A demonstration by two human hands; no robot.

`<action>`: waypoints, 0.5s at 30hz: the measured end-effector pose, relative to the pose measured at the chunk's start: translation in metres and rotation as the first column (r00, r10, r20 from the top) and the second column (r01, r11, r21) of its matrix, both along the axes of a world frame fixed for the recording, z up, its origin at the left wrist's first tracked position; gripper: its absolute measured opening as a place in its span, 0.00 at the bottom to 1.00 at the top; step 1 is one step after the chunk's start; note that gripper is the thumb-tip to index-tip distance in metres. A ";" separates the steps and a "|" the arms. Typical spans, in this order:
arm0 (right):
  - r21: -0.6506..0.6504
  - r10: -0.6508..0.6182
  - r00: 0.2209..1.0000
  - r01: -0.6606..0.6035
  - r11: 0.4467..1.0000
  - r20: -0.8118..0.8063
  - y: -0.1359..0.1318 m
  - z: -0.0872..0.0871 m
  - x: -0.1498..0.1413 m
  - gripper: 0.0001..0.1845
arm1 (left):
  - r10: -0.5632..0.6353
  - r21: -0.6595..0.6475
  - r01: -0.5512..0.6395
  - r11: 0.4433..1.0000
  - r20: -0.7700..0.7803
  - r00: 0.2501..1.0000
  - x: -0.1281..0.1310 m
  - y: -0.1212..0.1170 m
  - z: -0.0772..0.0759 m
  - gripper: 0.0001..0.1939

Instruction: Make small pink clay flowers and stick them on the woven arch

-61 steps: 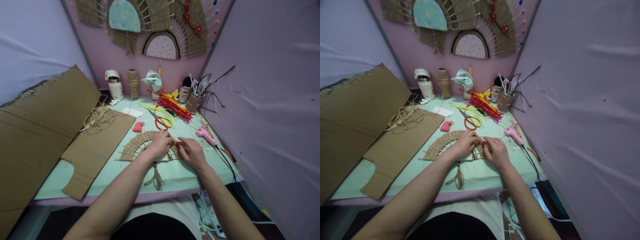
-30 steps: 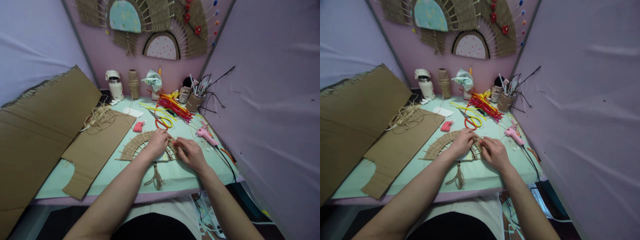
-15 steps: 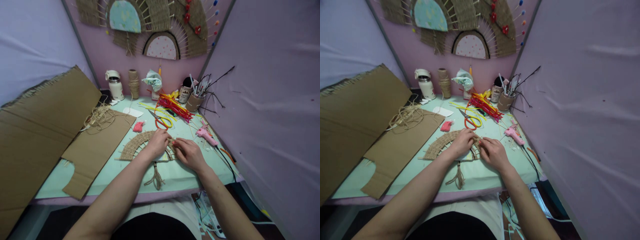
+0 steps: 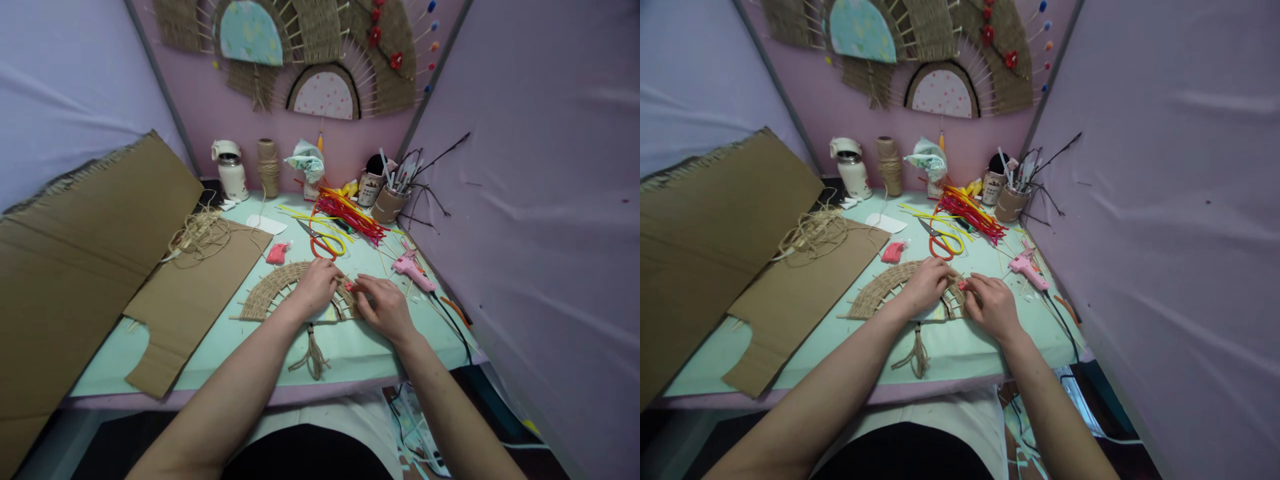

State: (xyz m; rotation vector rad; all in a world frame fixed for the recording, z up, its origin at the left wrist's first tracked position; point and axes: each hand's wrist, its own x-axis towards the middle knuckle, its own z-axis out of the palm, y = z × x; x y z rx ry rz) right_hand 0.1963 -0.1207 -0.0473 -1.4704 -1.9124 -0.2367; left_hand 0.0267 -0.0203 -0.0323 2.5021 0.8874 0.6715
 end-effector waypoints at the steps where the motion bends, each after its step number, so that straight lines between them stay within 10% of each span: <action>1: -0.007 0.002 1.000 -0.002 1.000 0.007 0.000 0.000 0.000 0.13 | 0.001 -0.001 -0.001 1.000 0.000 1.000 0.000 0.000 0.000 0.16; 15: 0.161 -0.025 0.973 0.063 0.985 -0.230 0.000 0.016 0.002 0.15 | 0.152 -0.004 -0.152 0.988 0.058 0.987 -0.007 0.008 0.007 0.16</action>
